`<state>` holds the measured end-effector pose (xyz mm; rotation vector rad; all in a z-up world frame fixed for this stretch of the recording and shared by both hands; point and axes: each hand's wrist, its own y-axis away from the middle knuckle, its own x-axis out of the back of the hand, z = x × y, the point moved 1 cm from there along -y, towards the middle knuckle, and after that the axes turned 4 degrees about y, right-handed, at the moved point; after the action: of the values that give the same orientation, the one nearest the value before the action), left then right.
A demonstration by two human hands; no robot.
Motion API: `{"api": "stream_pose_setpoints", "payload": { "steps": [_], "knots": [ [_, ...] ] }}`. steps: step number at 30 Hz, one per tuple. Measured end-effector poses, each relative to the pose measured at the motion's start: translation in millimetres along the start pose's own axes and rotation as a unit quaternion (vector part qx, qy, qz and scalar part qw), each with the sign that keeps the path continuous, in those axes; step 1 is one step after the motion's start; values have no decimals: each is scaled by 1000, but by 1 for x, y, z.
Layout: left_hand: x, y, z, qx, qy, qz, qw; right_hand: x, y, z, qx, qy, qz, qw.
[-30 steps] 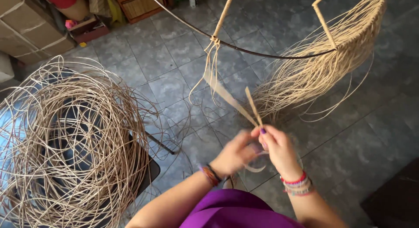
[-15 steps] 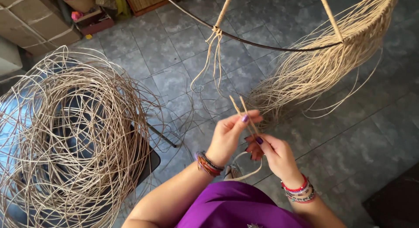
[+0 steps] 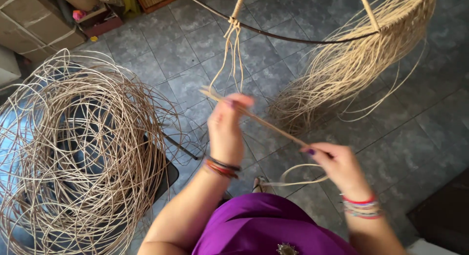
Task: Weaving and tying natural fiber strands onto a circular frame to create a decorative furniture piece.
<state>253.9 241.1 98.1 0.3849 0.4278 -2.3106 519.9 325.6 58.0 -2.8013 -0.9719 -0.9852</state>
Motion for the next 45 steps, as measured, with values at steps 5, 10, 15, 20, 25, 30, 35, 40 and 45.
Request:
{"api": "stream_pose_setpoints", "payload": {
  "steps": [5, 10, 15, 20, 25, 30, 35, 40, 45],
  "knots": [
    [59, -28, -55, 83, 142, 100, 981, 53, 15, 28, -93, 101, -12, 991],
    [87, -1, -68, -261, -663, -172, 681, 69, 13, 22, -68, 149, -7, 986],
    [-49, 51, -3, -268, -430, -388, 770, 39, 4, -36, 118, 206, -50, 970],
    [-27, 67, -59, -131, -532, -431, 716, 61, -3, -35, 145, 179, -38, 972],
    [58, 19, -86, 131, -563, -340, 741, 114, -4, 9, 70, 163, 5, 984],
    [51, 24, -72, -90, -600, -401, 686, 91, -28, -12, 128, 166, -52, 977],
    [-49, 48, -41, -193, -449, -424, 763, 46, -45, -43, 223, 201, -92, 949],
    [19, 30, -71, -152, -569, -341, 732, 100, -62, -26, 203, 170, -72, 962],
    [55, 28, -68, 84, -587, -332, 734, 116, -75, 2, 129, 221, -77, 964]
  ]
}}
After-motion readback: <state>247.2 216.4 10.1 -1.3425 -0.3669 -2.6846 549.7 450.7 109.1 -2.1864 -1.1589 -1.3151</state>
